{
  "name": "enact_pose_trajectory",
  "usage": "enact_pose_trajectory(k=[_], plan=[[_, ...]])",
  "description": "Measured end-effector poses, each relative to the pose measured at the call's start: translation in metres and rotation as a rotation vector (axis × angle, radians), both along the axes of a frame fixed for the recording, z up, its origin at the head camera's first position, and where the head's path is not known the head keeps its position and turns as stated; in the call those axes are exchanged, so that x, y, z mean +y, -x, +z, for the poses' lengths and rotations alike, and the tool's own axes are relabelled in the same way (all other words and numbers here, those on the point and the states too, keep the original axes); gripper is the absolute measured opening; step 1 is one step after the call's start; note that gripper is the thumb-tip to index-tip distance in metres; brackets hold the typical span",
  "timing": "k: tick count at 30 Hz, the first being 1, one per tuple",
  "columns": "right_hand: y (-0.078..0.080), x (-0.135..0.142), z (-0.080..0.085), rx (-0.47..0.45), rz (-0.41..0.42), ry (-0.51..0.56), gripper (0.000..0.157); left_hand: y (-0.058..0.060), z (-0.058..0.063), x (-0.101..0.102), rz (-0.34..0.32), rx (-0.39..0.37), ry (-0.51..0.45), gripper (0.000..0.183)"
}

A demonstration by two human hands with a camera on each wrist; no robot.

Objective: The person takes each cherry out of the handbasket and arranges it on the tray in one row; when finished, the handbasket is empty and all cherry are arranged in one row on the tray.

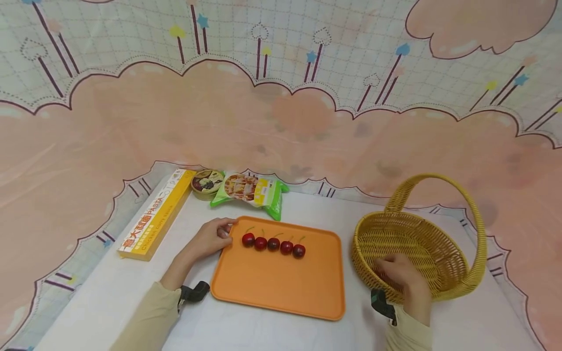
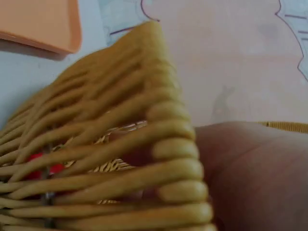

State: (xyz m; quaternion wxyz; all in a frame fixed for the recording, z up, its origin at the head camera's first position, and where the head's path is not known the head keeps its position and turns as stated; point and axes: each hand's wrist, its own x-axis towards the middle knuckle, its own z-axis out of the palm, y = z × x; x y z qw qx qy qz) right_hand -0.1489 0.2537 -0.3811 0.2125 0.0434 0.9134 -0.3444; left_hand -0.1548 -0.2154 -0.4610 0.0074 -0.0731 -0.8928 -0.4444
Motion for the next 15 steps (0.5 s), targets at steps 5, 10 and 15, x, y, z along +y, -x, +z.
enact_pose_trajectory(k=[5,10,15], plan=[[-0.0013,-0.0060,0.0009,0.031,0.041,0.060,0.035,0.0004,0.0007,-0.0010,0.007,-0.011,0.004,0.051],[-0.0009,-0.0067,0.0030,0.046,0.055,0.129,0.038,0.0019,-0.0002,-0.0006,0.006,-0.025,-0.005,0.051],[0.0005,-0.0060,0.0015,0.047,-0.003,0.259,0.039,0.0013,0.0006,0.0004,0.004,-0.023,0.008,0.051]])
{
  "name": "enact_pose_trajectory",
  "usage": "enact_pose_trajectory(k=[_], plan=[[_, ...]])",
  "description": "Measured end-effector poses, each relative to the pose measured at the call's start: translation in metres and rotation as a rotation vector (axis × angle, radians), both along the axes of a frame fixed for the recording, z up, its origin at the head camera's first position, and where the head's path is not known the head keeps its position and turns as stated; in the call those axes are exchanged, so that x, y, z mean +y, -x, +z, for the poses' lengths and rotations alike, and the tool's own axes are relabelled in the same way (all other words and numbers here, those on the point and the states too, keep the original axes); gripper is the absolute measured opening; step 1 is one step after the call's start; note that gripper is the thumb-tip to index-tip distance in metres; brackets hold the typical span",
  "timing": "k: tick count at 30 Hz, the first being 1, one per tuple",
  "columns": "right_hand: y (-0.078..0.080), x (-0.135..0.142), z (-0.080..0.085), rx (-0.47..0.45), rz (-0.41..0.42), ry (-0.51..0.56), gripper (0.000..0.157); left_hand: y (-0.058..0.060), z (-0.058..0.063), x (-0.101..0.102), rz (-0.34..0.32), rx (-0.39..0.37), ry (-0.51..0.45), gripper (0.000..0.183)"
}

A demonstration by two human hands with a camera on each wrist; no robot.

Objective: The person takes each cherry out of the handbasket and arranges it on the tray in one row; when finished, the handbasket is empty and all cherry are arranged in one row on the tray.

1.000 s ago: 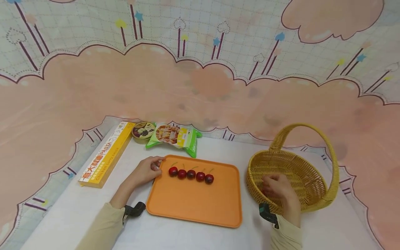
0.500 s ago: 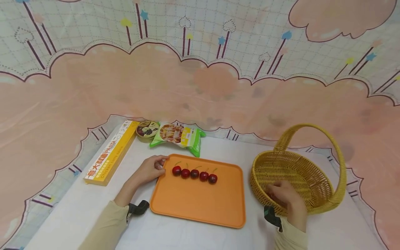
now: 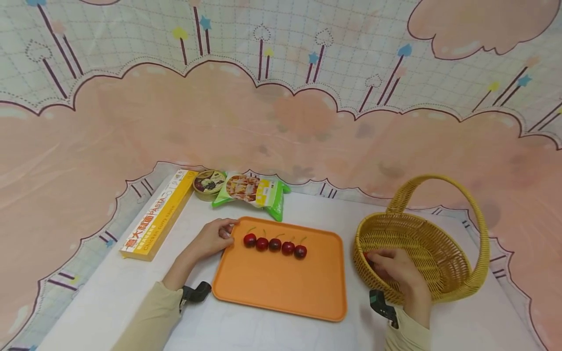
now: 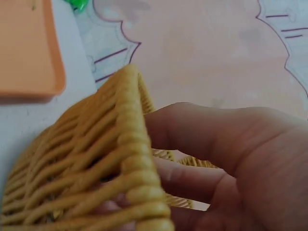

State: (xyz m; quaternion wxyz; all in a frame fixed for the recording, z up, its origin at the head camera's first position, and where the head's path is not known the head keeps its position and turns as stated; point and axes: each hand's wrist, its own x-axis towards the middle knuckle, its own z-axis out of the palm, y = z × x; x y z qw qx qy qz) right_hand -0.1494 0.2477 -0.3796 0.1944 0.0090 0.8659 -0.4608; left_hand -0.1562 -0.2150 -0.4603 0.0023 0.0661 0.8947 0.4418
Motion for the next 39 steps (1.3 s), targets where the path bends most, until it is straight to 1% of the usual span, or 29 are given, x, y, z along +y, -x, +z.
enact_pose_trajectory(k=[3,6,9,12,15,18,22,26,27,29,31,34,39], plan=[[0.001,-0.002,-0.001,0.010,-0.014,0.072,0.041,-0.001,0.001,0.000,0.004,-0.004,0.002,0.051],[0.001,-0.004,-0.001,0.021,-0.015,0.098,0.042,0.000,0.001,0.000,0.011,-0.012,0.005,0.051],[0.002,-0.005,-0.001,0.027,-0.018,0.095,0.041,-0.001,0.001,-0.001,0.017,-0.015,0.009,0.051],[0.002,-0.006,-0.001,0.032,-0.037,0.081,0.041,-0.001,0.002,-0.002,0.019,-0.014,0.010,0.051],[0.003,-0.008,0.000,0.042,-0.066,0.048,0.045,-0.002,0.002,-0.002,0.019,-0.012,0.011,0.051],[0.003,-0.013,0.001,0.066,-0.105,0.051,0.051,-0.002,0.001,-0.003,0.020,-0.011,0.010,0.051],[0.002,-0.025,0.005,0.142,-0.151,0.141,0.056,-0.001,0.000,-0.004,0.018,-0.004,0.008,0.050],[0.002,-0.044,0.007,0.236,-0.183,0.250,0.055,0.000,-0.001,-0.003,0.010,-0.007,-0.002,0.050],[0.002,-0.049,0.007,0.259,-0.183,0.259,0.053,0.001,-0.001,-0.003,0.009,-0.010,-0.004,0.050],[0.002,-0.059,0.006,0.274,-0.183,0.272,0.052,0.001,-0.001,-0.003,0.003,-0.012,-0.003,0.050],[0.003,-0.070,0.003,0.277,-0.175,0.255,0.049,0.000,-0.001,-0.002,-0.001,-0.012,0.000,0.050],[0.004,-0.084,-0.004,0.256,-0.154,0.209,0.046,0.000,0.000,-0.001,-0.005,-0.009,0.003,0.050],[0.006,-0.103,-0.019,0.233,-0.098,0.103,0.037,0.000,0.002,0.000,0.002,-0.015,0.003,0.048]])
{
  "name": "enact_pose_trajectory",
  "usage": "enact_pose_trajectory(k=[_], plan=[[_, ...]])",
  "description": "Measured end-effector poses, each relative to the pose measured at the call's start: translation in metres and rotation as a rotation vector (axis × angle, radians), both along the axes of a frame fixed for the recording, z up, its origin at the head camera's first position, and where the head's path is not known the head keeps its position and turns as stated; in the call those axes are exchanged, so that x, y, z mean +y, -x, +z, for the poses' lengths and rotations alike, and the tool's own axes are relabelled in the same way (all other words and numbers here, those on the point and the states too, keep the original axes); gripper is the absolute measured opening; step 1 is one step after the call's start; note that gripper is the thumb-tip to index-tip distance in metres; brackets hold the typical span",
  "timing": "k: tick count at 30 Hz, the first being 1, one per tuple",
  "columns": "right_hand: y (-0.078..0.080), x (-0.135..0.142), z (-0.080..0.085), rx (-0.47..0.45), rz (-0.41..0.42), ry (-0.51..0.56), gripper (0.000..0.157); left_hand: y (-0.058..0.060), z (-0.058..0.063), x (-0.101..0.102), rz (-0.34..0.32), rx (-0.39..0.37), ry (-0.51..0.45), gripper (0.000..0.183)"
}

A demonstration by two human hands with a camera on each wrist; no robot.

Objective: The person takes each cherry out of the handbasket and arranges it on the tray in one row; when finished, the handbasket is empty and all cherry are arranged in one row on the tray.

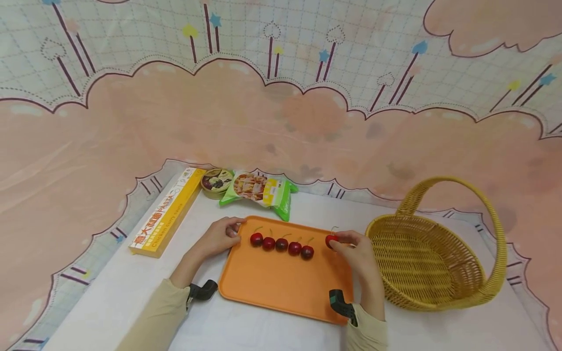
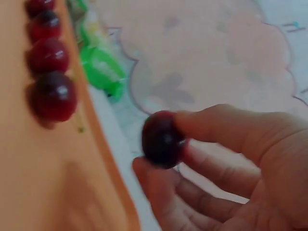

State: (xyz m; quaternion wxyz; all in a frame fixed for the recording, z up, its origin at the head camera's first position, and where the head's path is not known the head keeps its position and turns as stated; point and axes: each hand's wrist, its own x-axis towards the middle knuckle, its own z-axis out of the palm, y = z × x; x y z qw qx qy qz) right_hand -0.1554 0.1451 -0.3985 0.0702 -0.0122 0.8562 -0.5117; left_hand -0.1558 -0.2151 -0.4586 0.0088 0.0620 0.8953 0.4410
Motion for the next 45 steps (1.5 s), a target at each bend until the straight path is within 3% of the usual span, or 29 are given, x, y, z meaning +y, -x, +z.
enact_pose_trajectory(k=[4,14,36,45], plan=[[0.000,-0.010,-0.009,-0.024,0.033,-0.098,0.032,-0.001,0.001,0.001,0.007,-0.003,0.011,0.045],[0.003,-0.023,-0.017,-0.058,0.077,-0.185,0.028,-0.004,0.011,0.000,-0.010,0.002,0.129,0.046],[0.002,-0.034,-0.017,-0.061,0.131,-0.155,0.030,-0.009,0.019,-0.006,0.032,0.042,0.218,0.044],[0.002,-0.035,-0.018,-0.009,0.141,-0.249,0.040,-0.015,0.029,-0.003,-0.063,0.083,0.227,0.053]])
